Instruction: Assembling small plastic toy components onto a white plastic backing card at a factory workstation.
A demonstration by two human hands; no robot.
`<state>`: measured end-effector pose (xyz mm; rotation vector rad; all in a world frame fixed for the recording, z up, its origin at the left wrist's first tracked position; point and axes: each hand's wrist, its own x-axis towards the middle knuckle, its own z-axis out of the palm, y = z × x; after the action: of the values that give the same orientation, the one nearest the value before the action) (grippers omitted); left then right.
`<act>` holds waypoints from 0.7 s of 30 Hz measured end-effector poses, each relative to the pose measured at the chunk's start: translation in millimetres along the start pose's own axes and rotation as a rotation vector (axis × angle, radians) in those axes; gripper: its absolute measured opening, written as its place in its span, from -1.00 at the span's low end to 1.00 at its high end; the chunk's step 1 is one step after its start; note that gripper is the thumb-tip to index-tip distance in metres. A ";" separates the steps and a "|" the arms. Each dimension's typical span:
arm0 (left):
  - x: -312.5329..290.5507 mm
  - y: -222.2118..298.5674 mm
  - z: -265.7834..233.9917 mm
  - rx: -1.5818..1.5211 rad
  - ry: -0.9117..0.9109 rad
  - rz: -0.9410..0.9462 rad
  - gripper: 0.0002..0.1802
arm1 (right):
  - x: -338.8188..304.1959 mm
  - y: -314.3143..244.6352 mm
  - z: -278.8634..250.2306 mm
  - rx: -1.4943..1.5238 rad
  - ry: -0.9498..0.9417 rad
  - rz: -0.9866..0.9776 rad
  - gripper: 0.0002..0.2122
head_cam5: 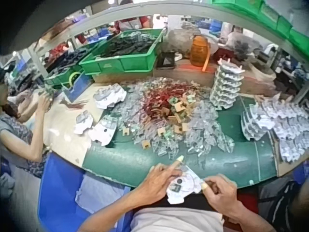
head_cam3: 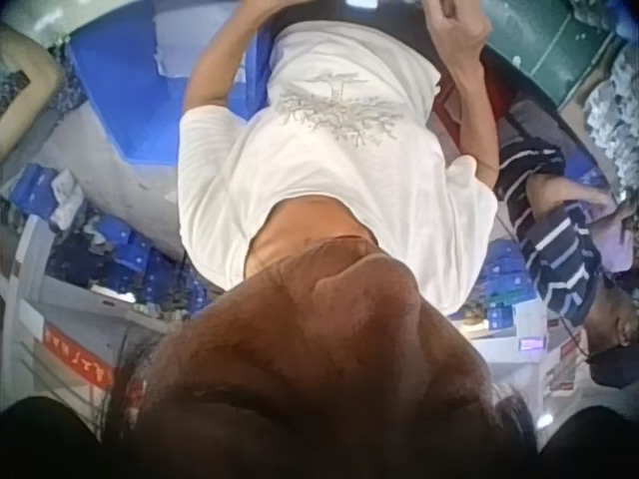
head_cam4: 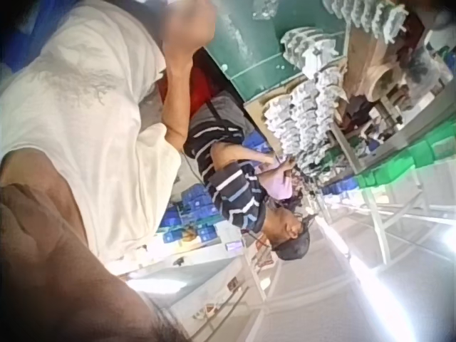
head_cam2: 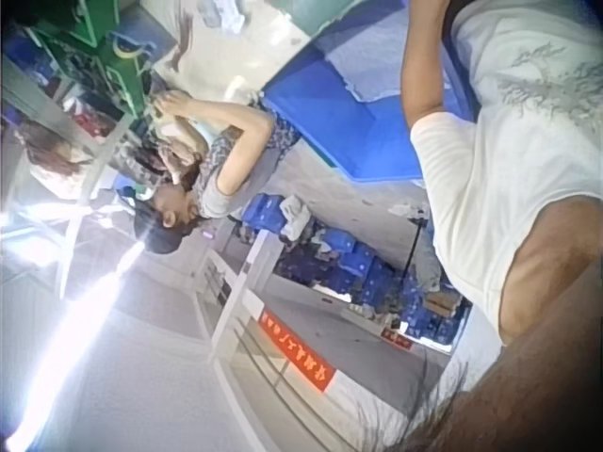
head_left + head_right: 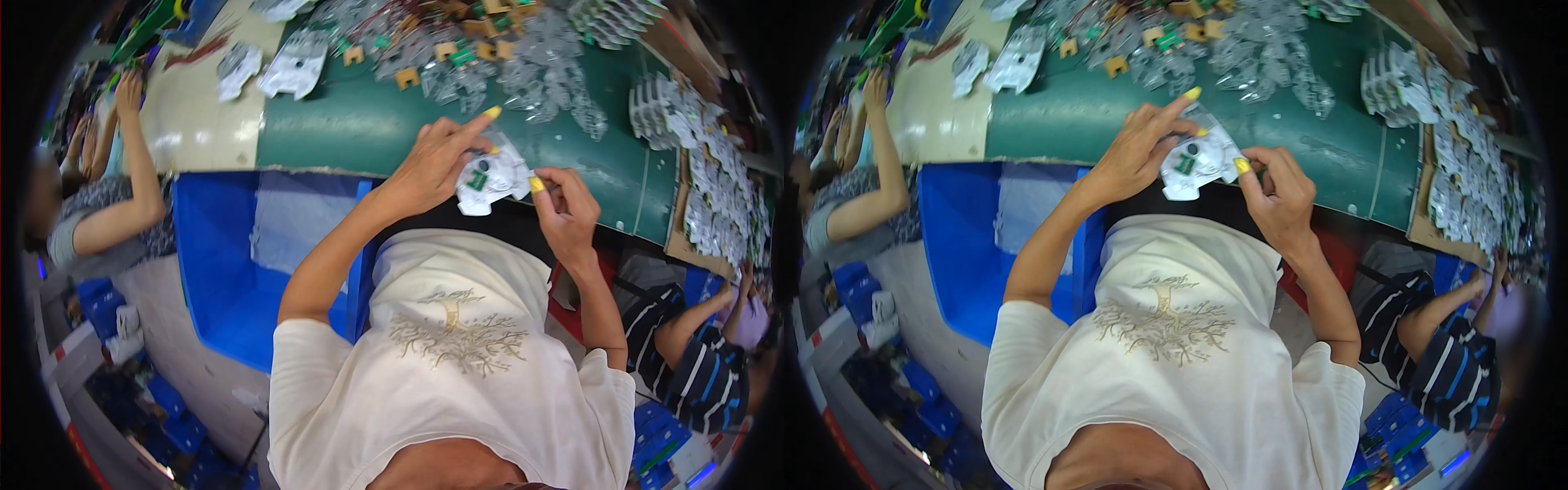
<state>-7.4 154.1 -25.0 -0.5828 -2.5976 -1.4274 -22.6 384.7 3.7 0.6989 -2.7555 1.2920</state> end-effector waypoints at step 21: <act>-2.0 -6.4 1.2 0.032 0.298 -0.145 -0.67 | 100.8 140.5 -181.3 0.206 0.653 0.199 -0.85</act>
<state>-8.0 151.5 -31.2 -0.1637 -2.4592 -1.3868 -200.4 557.1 41.3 -0.0207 -2.2143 1.5121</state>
